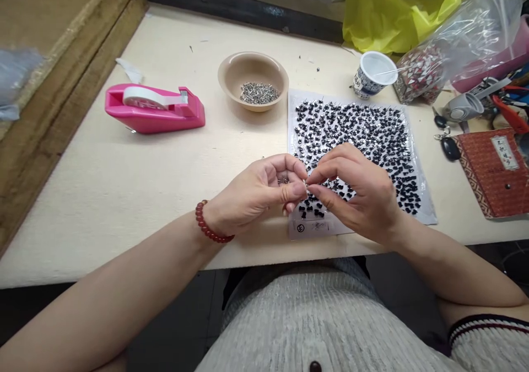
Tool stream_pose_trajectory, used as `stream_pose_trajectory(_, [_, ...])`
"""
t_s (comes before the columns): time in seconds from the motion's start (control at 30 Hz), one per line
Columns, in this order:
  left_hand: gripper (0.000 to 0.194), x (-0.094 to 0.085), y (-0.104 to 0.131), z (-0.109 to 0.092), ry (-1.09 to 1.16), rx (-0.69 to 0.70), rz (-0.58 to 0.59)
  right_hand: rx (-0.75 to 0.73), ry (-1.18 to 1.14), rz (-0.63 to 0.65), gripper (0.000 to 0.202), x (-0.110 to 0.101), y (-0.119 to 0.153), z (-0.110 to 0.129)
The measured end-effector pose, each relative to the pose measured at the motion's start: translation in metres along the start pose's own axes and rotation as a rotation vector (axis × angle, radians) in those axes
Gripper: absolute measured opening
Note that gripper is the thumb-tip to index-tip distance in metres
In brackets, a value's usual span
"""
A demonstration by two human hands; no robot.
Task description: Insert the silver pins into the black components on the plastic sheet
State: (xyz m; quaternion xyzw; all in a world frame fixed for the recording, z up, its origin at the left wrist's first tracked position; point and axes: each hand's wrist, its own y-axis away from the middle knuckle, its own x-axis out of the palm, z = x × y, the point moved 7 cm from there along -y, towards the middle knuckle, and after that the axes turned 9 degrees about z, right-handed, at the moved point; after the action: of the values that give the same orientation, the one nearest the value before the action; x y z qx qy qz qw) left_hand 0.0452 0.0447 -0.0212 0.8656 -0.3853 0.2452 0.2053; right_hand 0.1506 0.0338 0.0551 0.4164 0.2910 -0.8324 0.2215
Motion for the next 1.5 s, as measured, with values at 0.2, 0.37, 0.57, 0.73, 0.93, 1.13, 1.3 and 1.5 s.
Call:
stream_pose_trajectory(0.2, [0.023, 0.002, 0.0, 0.002, 0.027, -0.035, 0.02, -0.008, -0.118, 0.067, 0.005, 0.003, -0.002, 0.0])
stream_pose_trajectory(0.37, [0.01, -0.004, 0.0, -0.005, 0.134, 0.076, -0.074, 0.016, 0.02, -0.031, 0.007, -0.014, 0.005, -0.004])
stream_pose_trajectory(0.57, [0.024, -0.026, 0.005, -0.017, 0.195, 0.225, -0.434, 0.097, 0.172, 0.149, 0.008, 0.0, 0.031, -0.022])
stream_pose_trajectory(0.73, [0.014, -0.028, 0.005, -0.011, 0.193, 0.13, -0.443, 0.099, 0.294, 0.224, 0.011, 0.015, 0.035, -0.02])
stream_pose_trajectory(0.93, [0.017, -0.028, 0.004, -0.01, 0.134, 0.144, -0.355, 0.04, 0.385, 0.258, 0.015, 0.02, 0.03, -0.015])
stream_pose_trajectory(1.13, [0.017, -0.025, 0.004, -0.01, 0.087, 0.172, -0.338, 0.013, 0.431, 0.272, 0.02, 0.021, 0.028, -0.013])
stream_pose_trajectory(1.3, [0.017, -0.018, 0.002, -0.009, 0.088, 0.163, -0.248, 0.009, 0.438, 0.279, 0.021, 0.022, 0.027, -0.012])
stream_pose_trajectory(1.5, [0.014, -0.018, 0.001, -0.007, 0.076, 0.102, -0.21, 0.022, 0.353, 0.217, 0.009, 0.011, 0.03, -0.013])
